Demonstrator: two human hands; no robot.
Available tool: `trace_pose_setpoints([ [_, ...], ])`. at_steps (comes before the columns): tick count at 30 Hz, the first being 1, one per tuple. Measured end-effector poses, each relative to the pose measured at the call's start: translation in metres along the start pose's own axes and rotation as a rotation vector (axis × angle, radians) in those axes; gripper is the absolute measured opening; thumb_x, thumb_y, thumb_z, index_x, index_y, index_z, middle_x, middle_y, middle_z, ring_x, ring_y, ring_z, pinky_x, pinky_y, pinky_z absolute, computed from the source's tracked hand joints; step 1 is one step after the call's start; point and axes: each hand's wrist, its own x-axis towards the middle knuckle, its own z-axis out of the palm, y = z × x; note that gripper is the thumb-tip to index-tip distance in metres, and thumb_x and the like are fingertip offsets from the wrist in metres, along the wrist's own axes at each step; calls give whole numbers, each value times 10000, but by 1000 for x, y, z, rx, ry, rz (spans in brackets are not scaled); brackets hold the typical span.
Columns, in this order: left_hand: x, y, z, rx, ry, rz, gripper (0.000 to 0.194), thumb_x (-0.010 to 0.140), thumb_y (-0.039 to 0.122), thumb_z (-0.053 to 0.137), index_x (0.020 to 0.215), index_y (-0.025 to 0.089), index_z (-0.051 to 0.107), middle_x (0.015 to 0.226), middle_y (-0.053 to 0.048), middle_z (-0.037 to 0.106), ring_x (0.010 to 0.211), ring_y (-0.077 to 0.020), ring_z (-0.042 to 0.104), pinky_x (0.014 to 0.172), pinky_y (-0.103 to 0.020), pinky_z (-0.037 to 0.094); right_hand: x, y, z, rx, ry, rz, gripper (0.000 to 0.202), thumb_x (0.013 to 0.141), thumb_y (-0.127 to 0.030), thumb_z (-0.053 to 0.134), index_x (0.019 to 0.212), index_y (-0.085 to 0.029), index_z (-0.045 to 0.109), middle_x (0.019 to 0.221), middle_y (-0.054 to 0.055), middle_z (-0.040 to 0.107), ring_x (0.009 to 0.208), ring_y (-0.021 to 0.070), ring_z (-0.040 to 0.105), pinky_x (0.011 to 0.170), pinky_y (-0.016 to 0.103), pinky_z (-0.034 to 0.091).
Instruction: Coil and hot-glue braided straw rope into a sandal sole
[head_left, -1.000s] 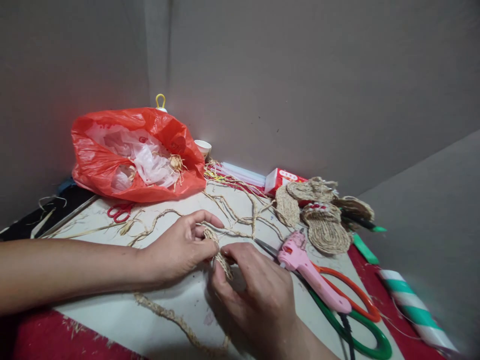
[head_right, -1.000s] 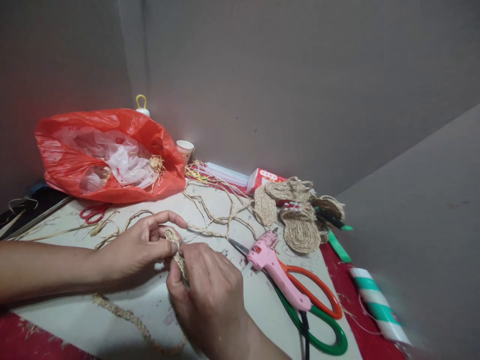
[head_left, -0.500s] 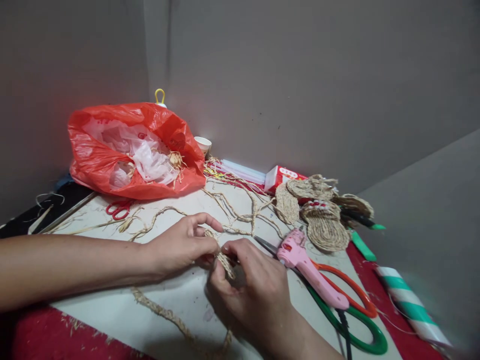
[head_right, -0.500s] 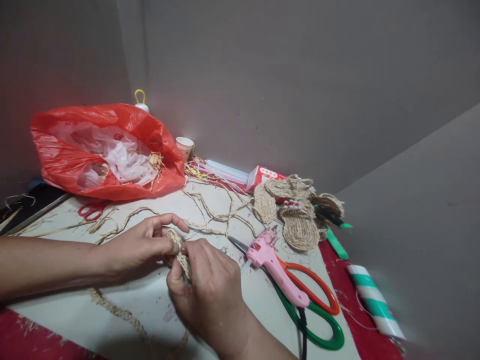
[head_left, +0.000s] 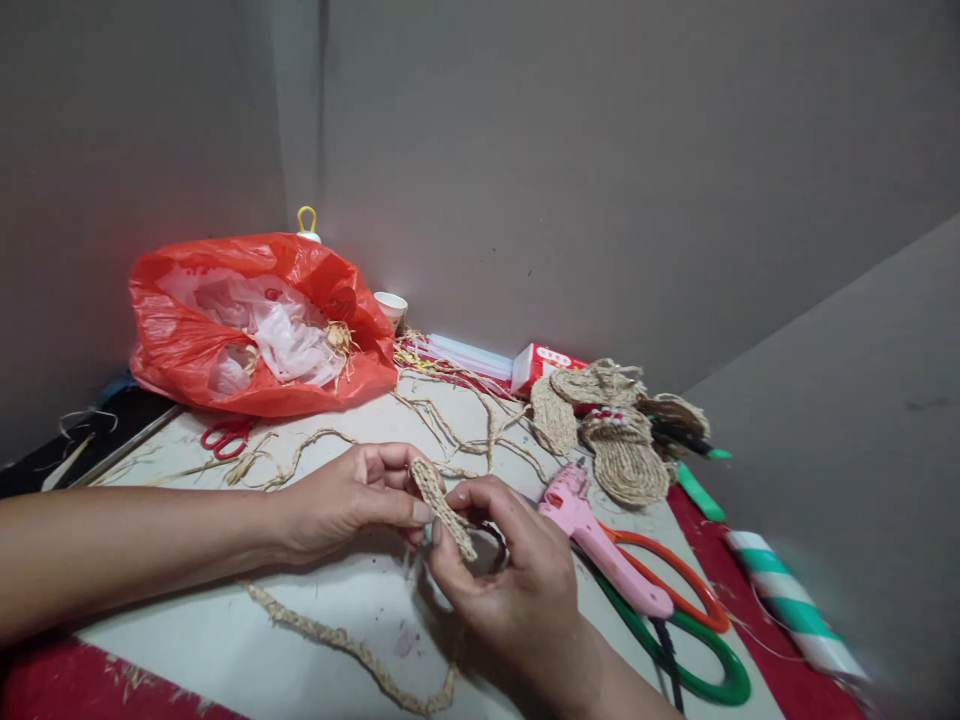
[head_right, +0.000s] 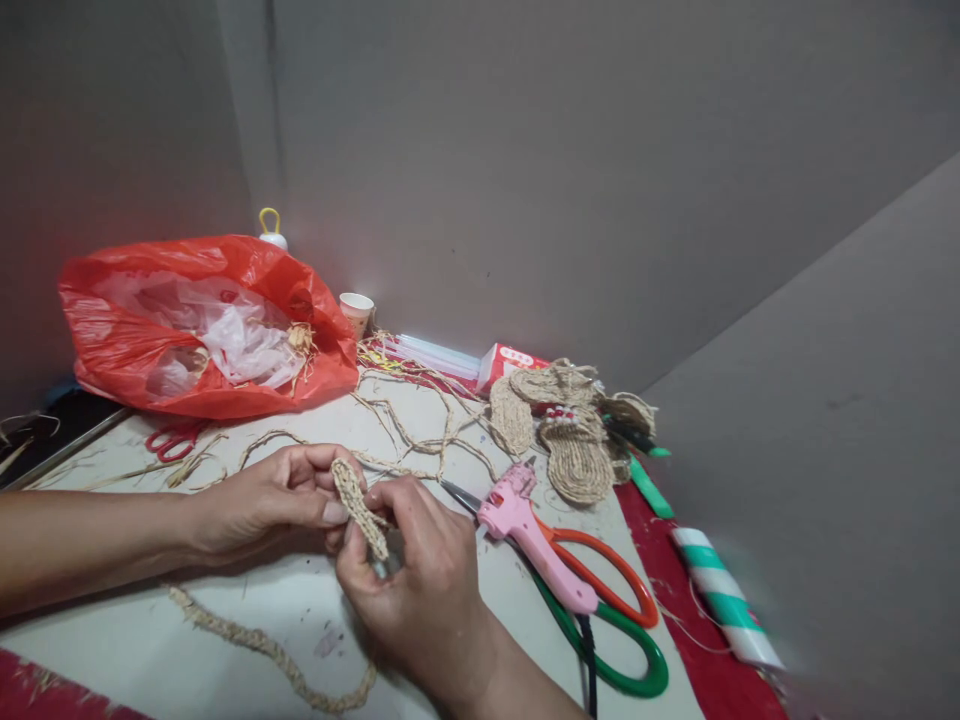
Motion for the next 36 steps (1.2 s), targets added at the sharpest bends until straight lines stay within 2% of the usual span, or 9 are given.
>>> trace_pose_setpoints([
  [8, 1, 3, -3, 55, -52, -30, 215, 705, 178, 764, 835, 131, 599, 645, 4, 648, 559, -82, 585, 585, -193, 452, -1, -2, -1, 20, -2, -36, 200, 722, -73, 561, 843, -209, 479, 682, -24, 543, 582, 134, 552, 553, 254, 444],
  [12, 1, 4, -2, 87, -41, -26, 188, 701, 172, 754, 801, 124, 602, 642, 2, 649, 555, -76, 579, 577, -184, 439, -1, -1, 1, 59, -32, -54, 203, 738, -51, 557, 828, -212, 472, 669, -27, 541, 579, 130, 550, 546, 245, 439],
  [17, 0, 9, -1, 69, -33, -13, 242, 682, 199, 778, 833, 128, 602, 689, -5, 650, 586, -84, 578, 591, -200, 440, 2, -2, -1, 126, -21, 59, 165, 770, -75, 563, 848, -208, 505, 708, -20, 590, 599, 118, 592, 578, 229, 483],
  [21, 0, 12, -2, 120, -33, -13, 257, 689, 220, 779, 841, 134, 592, 680, 3, 631, 581, -82, 551, 556, -191, 411, 2, -2, -1, 207, -78, 190, 114, 779, -109, 558, 829, -206, 523, 712, -14, 593, 599, 122, 606, 568, 225, 503],
  [29, 3, 11, -8, 334, 46, 36, 203, 732, 258, 739, 782, 135, 586, 618, 18, 601, 562, -86, 529, 569, -203, 408, 10, -5, -1, 253, -179, 275, 60, 751, -140, 532, 754, -200, 529, 619, -33, 561, 480, 92, 513, 452, 189, 434],
  [31, 3, 10, -8, 328, 83, 40, 217, 726, 274, 740, 786, 139, 582, 614, 17, 603, 552, -92, 531, 563, -211, 406, 11, -6, -3, 279, -208, 308, 64, 746, -154, 548, 795, -194, 560, 630, -33, 581, 471, 87, 511, 444, 181, 443],
  [33, 4, 10, -8, 273, 124, 56, 226, 722, 280, 741, 792, 146, 572, 605, 26, 593, 542, -92, 524, 562, -217, 405, 11, -6, -5, 267, -217, 311, 153, 739, -171, 578, 890, -176, 598, 647, -25, 611, 471, 90, 521, 449, 188, 463],
  [36, 4, 11, -8, 192, 146, 100, 209, 732, 259, 731, 791, 153, 561, 599, 36, 578, 547, -89, 522, 574, -219, 408, 8, -4, -6, 208, -163, 247, 314, 742, -179, 609, 1054, -144, 595, 674, -10, 649, 480, 99, 562, 493, 214, 509],
])
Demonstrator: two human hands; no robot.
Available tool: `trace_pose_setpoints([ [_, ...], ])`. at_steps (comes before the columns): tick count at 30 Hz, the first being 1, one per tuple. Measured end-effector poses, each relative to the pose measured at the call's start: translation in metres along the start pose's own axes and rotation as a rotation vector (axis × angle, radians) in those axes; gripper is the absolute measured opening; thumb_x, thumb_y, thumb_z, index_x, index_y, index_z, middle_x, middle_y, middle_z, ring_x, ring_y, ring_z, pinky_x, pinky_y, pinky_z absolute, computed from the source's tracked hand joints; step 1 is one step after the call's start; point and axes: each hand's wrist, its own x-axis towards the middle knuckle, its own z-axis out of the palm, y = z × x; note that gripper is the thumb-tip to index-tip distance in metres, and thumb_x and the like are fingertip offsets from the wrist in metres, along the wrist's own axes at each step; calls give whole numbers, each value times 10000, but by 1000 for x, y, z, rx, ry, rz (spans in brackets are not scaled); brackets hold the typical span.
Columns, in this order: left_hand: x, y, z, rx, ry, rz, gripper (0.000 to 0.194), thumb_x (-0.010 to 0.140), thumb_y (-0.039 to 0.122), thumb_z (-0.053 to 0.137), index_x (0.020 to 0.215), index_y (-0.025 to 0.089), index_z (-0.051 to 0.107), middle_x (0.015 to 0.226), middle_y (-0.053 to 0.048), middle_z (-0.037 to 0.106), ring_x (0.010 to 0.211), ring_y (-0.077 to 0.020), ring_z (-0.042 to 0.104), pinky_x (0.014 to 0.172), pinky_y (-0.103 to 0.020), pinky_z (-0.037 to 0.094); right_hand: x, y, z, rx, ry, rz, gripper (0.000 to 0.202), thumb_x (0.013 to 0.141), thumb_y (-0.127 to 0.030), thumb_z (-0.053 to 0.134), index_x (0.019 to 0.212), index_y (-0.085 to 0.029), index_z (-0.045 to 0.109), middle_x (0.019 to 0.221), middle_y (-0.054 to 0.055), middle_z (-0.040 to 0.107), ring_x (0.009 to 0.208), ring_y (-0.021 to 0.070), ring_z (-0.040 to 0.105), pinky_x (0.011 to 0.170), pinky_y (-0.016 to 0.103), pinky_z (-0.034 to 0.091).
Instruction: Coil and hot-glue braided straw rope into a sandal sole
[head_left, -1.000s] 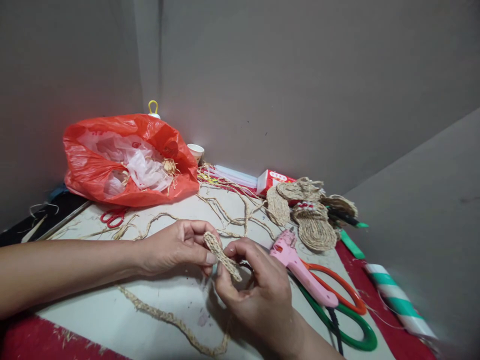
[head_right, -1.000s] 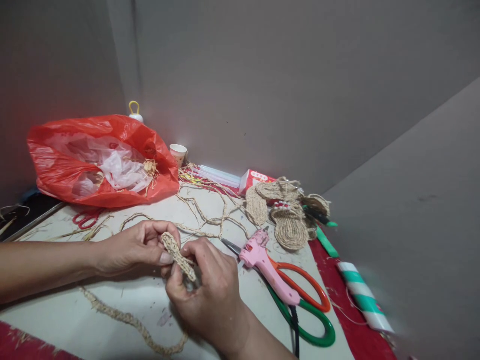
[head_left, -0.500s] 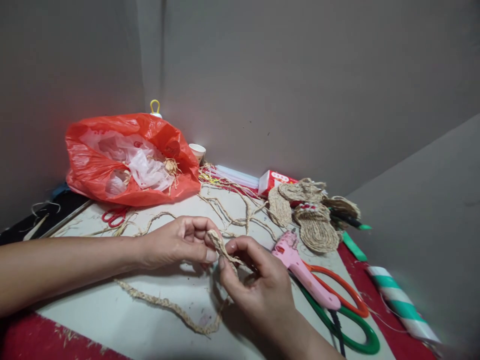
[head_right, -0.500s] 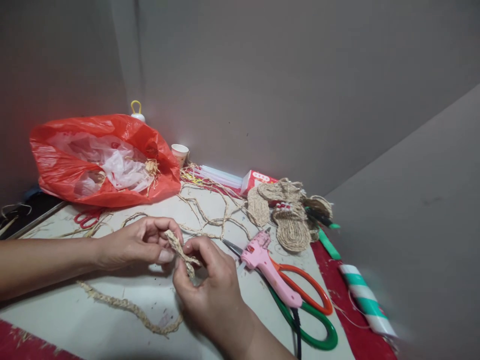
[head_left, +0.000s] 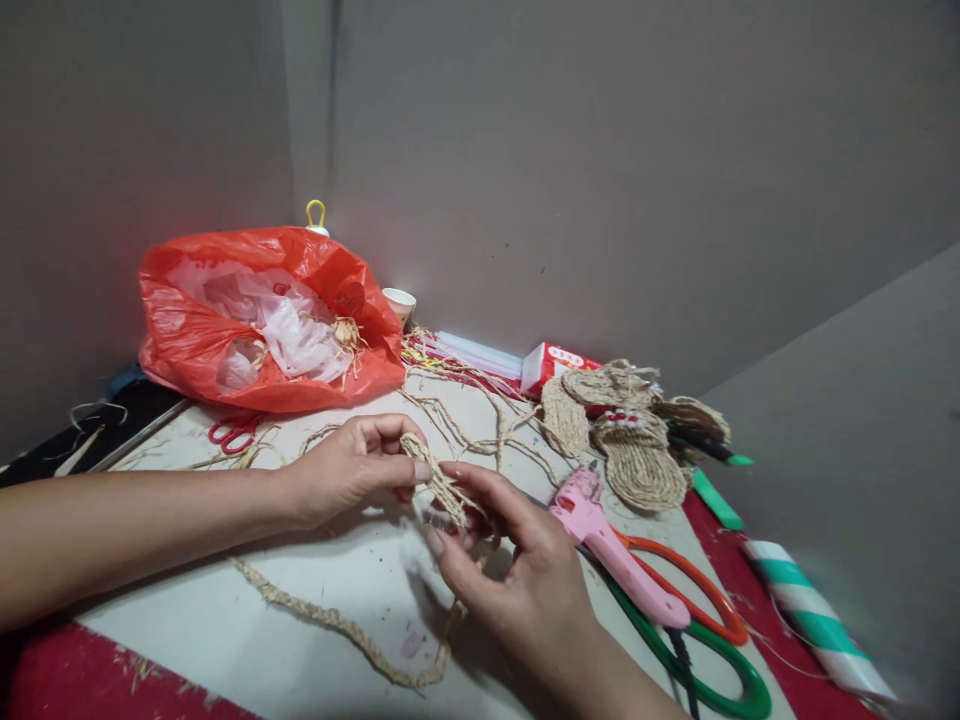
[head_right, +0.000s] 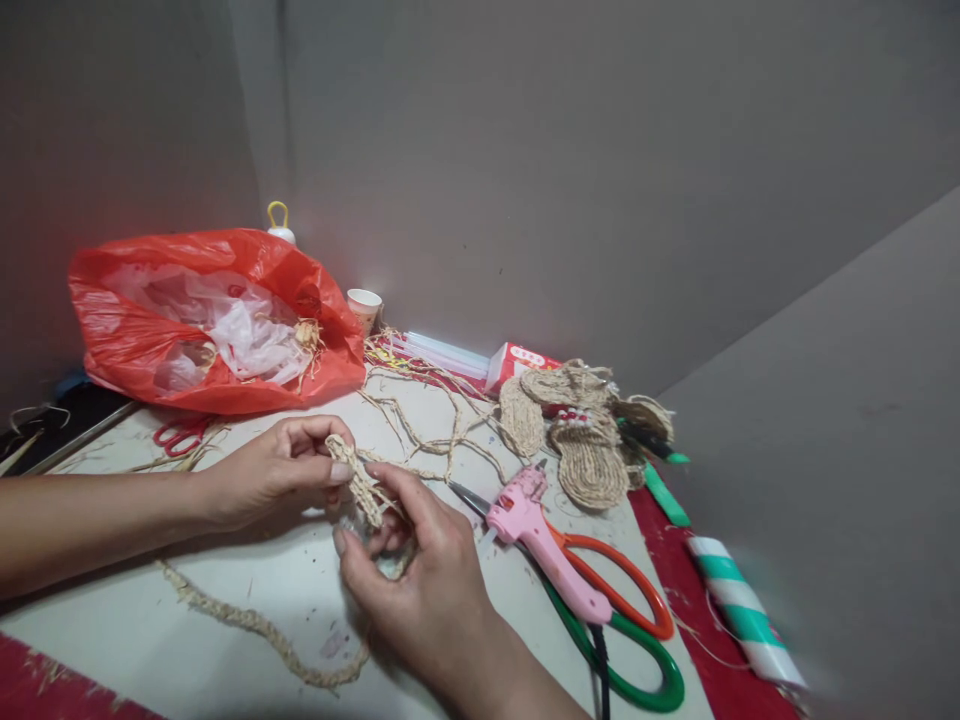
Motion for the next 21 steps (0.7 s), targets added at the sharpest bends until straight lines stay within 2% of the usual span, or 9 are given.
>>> trace_pose_setpoints([
  [2, 0, 1, 0, -6, 13, 23, 197, 737, 245, 724, 790, 157, 556, 601, 37, 577, 555, -95, 539, 581, -222, 410, -2, 2, 1, -33, 53, -42, 339, 762, -180, 617, 1097, -140, 578, 693, -1, 661, 497, 106, 586, 524, 231, 532],
  [6, -1, 2, -1, 5, 57, 41, 220, 732, 255, 723, 807, 176, 532, 591, 44, 574, 551, -114, 567, 564, -230, 409, -3, 4, 2, -50, 100, -53, 268, 802, -184, 618, 1065, -152, 578, 643, -17, 634, 507, 118, 604, 523, 243, 537],
  [10, -2, 3, 1, 50, 122, 59, 264, 701, 296, 744, 788, 176, 525, 577, 48, 568, 520, -107, 542, 529, -222, 403, -5, 6, 3, -61, 135, -40, 207, 829, -181, 604, 1035, -168, 595, 627, -26, 621, 507, 120, 607, 515, 243, 533],
  [13, -3, 3, 3, 55, 149, 81, 306, 684, 345, 762, 791, 176, 530, 576, 46, 574, 515, -101, 527, 525, -218, 410, -6, 9, 3, -98, 174, -89, 209, 832, -170, 615, 1040, -173, 598, 635, -31, 620, 517, 114, 602, 543, 242, 533],
  [17, -4, 3, 5, 76, 174, 85, 297, 698, 350, 749, 790, 172, 530, 572, 39, 584, 529, -102, 528, 547, -223, 419, -6, 10, 4, -137, 189, -159, 221, 840, -141, 625, 1055, -180, 595, 659, -35, 622, 535, 101, 592, 571, 224, 521],
  [21, -4, 2, 5, 89, 178, 66, 263, 713, 316, 724, 791, 169, 520, 586, 29, 589, 555, -111, 534, 569, -237, 418, -7, 9, 4, -139, 191, -169, 221, 852, -109, 607, 1055, -195, 591, 742, -15, 655, 578, 103, 597, 587, 221, 513],
])
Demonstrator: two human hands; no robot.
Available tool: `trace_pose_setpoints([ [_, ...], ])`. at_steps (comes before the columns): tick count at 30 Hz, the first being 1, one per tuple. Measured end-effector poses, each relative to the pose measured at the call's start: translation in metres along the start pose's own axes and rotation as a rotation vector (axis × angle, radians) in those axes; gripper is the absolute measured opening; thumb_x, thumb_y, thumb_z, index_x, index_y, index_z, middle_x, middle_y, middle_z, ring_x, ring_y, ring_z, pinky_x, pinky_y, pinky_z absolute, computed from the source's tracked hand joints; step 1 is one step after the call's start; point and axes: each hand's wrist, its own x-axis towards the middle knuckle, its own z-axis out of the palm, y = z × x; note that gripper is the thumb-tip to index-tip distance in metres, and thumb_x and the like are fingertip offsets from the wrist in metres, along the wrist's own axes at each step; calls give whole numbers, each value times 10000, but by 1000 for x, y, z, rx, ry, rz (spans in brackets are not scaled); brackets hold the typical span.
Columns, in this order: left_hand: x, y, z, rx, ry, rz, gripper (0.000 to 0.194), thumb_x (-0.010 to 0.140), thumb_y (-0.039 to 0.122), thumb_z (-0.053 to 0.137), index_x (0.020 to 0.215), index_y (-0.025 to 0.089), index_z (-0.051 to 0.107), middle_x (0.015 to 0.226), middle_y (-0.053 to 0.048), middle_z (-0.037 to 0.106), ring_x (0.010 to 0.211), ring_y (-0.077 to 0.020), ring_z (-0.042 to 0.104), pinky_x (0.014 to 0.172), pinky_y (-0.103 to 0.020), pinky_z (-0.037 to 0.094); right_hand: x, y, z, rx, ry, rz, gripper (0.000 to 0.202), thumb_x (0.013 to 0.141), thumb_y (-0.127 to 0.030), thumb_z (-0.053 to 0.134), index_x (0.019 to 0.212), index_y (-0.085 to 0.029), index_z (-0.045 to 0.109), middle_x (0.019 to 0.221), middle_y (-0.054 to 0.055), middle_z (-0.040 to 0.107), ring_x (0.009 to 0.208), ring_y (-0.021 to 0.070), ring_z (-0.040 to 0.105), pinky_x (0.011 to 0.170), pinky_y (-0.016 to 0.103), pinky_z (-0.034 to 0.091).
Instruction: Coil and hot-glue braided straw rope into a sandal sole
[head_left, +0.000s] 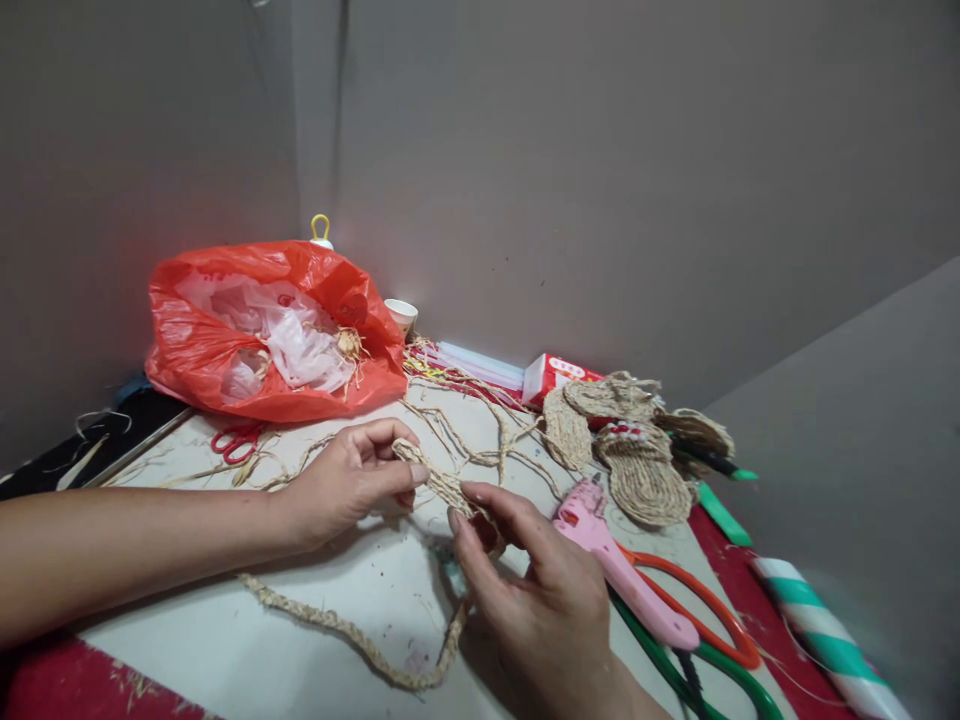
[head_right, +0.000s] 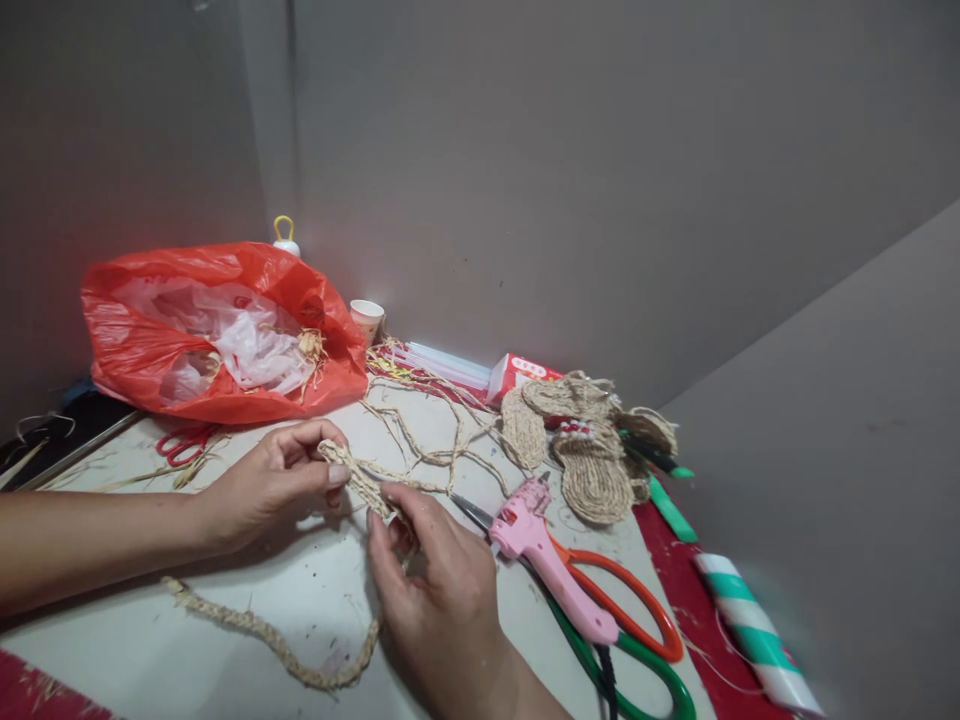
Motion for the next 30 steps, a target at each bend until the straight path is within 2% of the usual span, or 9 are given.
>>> trace_pose_setpoints([
  [3, 2, 0, -3, -36, -75, -30, 234, 725, 258, 697, 846, 173, 515, 613, 25, 591, 576, -117, 539, 597, -252, 417, -1, 0, -1, -6, 1, 13, 208, 849, -106, 603, 1033, -202, 593, 756, -11, 656, 591, 112, 602, 587, 229, 513],
  [7, 5, 7, -11, -34, -190, -91, 291, 676, 162, 680, 935, 169, 547, 695, 10, 602, 642, -131, 565, 629, -254, 420, 1, 2, -1, 10, -22, 53, 182, 844, -111, 592, 994, -214, 599, 727, -20, 644, 568, 116, 594, 557, 231, 506],
  [10, 8, 12, -16, 2, -167, -64, 266, 685, 171, 654, 938, 176, 573, 745, 10, 589, 644, -131, 563, 624, -259, 434, 2, 4, -1, 29, -43, 59, 172, 834, -113, 593, 971, -217, 602, 721, -21, 644, 552, 115, 584, 547, 232, 505],
  [13, 10, 12, -17, 120, -147, -21, 178, 725, 201, 647, 894, 171, 601, 703, 25, 563, 615, -115, 526, 605, -243, 416, 2, 4, -1, 48, -63, 54, 183, 827, -110, 594, 977, -214, 604, 732, -21, 647, 549, 106, 577, 547, 224, 505],
  [18, 8, 8, -14, 280, -186, -12, 108, 776, 249, 640, 825, 155, 661, 652, 31, 562, 598, -96, 487, 585, -213, 378, 2, 5, -1, 81, -93, 55, 220, 819, -95, 598, 1004, -213, 610, 767, -13, 663, 576, 108, 591, 563, 227, 512],
  [23, 3, 8, -11, 341, -230, -29, 118, 753, 236, 658, 828, 148, 678, 717, 6, 628, 652, -111, 532, 634, -221, 413, 6, 2, 0, 145, -163, 31, 237, 813, -60, 590, 993, -210, 624, 772, -10, 669, 586, 107, 602, 541, 215, 502],
  [30, 0, 6, -7, 394, -246, -48, 73, 717, 191, 632, 767, 142, 654, 707, 20, 614, 647, -103, 511, 625, -207, 395, 10, -1, 0, 206, -194, 2, 219, 825, -42, 587, 965, -203, 637, 817, 10, 668, 608, 99, 601, 537, 198, 504],
])
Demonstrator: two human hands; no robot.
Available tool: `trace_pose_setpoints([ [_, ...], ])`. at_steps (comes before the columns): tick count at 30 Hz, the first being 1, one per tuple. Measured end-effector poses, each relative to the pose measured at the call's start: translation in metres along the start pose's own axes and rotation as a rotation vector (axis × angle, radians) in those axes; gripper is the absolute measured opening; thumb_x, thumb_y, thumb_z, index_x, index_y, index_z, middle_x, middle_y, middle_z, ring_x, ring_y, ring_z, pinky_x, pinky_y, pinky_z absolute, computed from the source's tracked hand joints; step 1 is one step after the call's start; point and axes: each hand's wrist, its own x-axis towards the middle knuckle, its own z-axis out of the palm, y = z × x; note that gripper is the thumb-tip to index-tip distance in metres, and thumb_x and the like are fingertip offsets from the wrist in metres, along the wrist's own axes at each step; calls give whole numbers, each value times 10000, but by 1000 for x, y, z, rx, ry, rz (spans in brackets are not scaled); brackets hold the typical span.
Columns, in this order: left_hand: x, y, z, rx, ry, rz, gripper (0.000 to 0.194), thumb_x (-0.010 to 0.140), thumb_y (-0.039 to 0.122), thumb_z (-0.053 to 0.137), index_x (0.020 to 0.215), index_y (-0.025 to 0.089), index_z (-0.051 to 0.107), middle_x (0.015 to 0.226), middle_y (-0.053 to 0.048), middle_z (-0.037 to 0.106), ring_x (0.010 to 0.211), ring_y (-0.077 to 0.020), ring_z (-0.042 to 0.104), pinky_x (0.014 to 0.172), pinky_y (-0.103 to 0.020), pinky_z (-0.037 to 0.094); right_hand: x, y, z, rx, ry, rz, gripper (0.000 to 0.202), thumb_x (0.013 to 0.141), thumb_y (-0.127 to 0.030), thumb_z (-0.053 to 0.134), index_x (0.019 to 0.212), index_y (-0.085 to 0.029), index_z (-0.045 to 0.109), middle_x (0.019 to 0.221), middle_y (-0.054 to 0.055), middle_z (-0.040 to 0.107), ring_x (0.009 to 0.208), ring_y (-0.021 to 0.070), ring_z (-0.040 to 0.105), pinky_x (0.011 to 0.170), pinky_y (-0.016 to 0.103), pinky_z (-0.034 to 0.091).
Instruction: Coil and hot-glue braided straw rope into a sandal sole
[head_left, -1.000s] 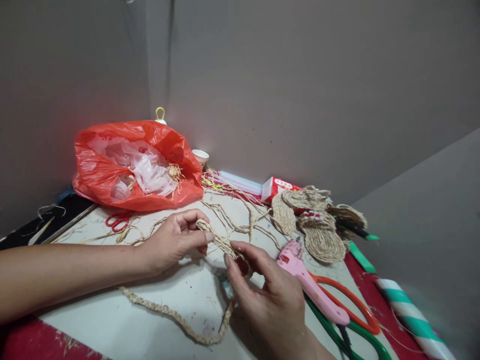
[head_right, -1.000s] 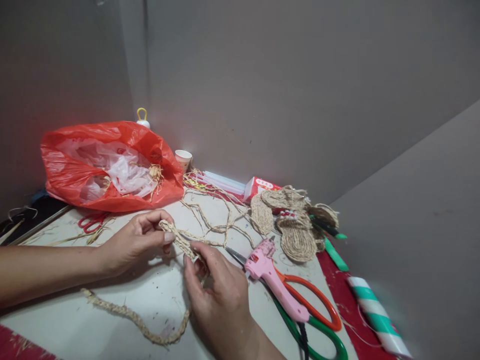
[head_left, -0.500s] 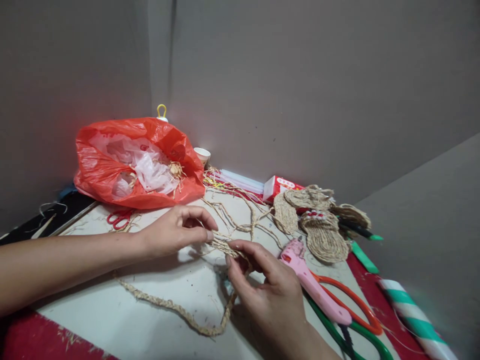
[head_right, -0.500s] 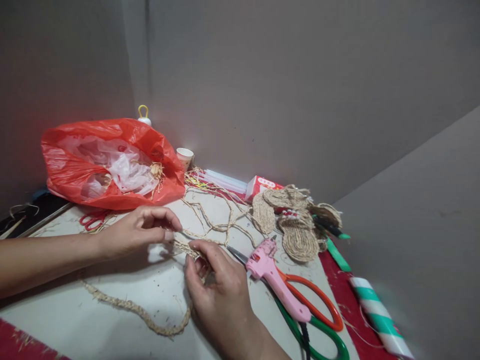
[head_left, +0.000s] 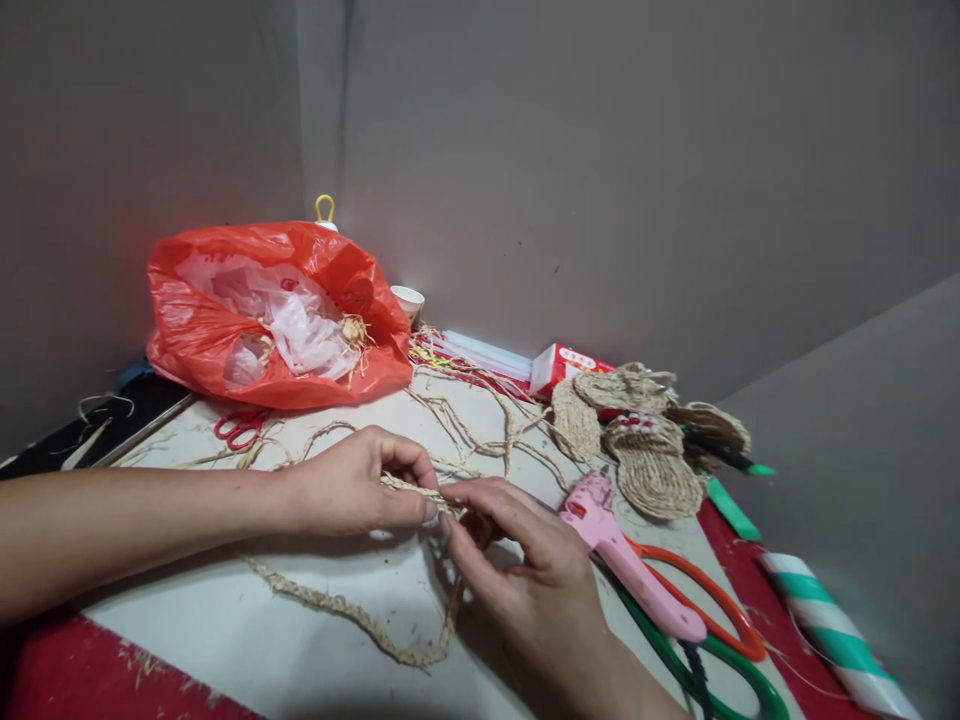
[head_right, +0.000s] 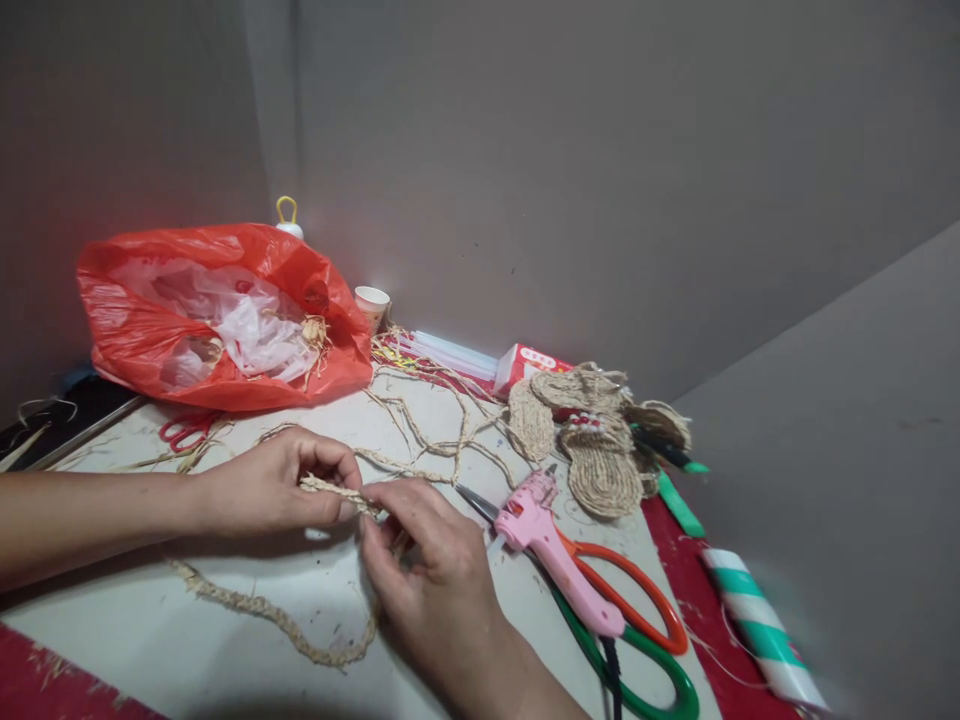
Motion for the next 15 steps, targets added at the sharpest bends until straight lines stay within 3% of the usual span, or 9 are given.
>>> trace_pose_setpoints([
  [8, -4, 7, 3, 37, 51, 10, 58, 750, 184, 592, 753, 139, 628, 712, 28, 594, 686, -105, 499, 676, -217, 397, -9, 4, 2, -71, 73, 74, 237, 827, -108, 622, 1038, -203, 571, 767, -25, 647, 556, 76, 585, 556, 175, 503],
  [15, -4, 8, 5, 41, 83, 52, 41, 759, 163, 598, 728, 140, 614, 705, 30, 586, 687, -97, 501, 681, -210, 397, -5, 2, 1, -109, 85, -28, 248, 833, -56, 599, 1044, -188, 591, 757, -25, 637, 589, 79, 575, 588, 184, 487],
])
